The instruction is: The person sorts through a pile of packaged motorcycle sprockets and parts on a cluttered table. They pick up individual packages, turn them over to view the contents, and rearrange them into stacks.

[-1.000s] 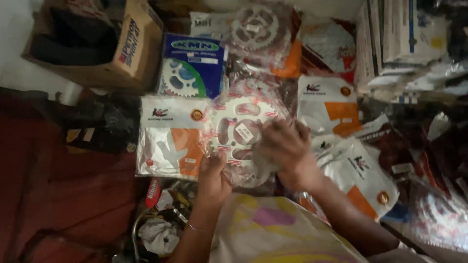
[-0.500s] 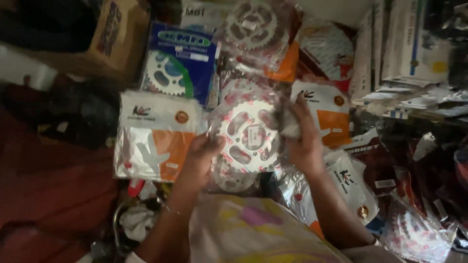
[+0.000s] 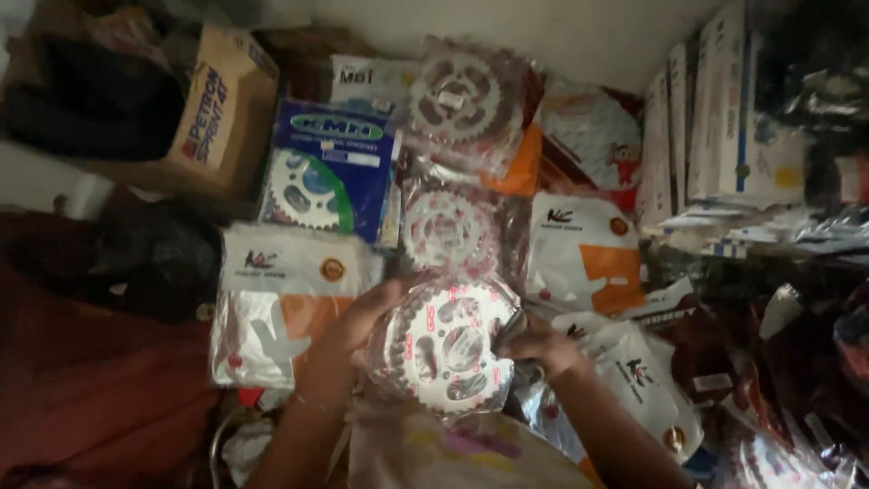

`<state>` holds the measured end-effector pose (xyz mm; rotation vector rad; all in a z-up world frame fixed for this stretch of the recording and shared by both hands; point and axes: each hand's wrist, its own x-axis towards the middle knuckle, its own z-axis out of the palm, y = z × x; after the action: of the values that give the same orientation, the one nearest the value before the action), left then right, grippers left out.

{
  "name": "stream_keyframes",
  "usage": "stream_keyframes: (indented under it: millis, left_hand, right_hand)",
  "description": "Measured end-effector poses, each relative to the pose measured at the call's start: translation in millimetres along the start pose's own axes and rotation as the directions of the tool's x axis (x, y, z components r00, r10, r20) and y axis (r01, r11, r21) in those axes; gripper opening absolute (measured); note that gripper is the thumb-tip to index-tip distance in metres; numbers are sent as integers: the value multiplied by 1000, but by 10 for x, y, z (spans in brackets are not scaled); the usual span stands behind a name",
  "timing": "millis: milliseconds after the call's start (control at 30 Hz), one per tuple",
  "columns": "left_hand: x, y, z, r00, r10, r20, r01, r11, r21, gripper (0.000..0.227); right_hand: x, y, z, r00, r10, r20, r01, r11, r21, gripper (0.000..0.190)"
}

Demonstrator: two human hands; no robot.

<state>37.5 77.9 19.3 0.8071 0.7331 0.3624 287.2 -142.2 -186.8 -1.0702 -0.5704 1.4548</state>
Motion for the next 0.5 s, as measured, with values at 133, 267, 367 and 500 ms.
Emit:
stream_keyframes:
  millis: [133, 267, 367, 500]
  left_hand:
    - [29, -276, 2, 992, 41, -120, -100, 835, -541, 46]
    - [-55, -1302, -364, 775, 176, -606, 258, 788, 560, 62]
    - [-124, -1531, -327, 940, 318, -125, -276, 922, 271, 29]
    - [-286, -1324, -376, 980, 171, -97, -118, 909, 400, 35]
  right_hand:
    - [408, -746, 384, 895, -437, -85, 430, 898, -93, 52]
    - [947, -1103, 454, 815, 237, -529, -55, 940, 336, 28]
    - [1513, -1322, 353, 948, 48, -315, 131, 843, 522, 40]
    - [2267, -1877, 500, 979, -103, -178, 190, 778, 599, 56]
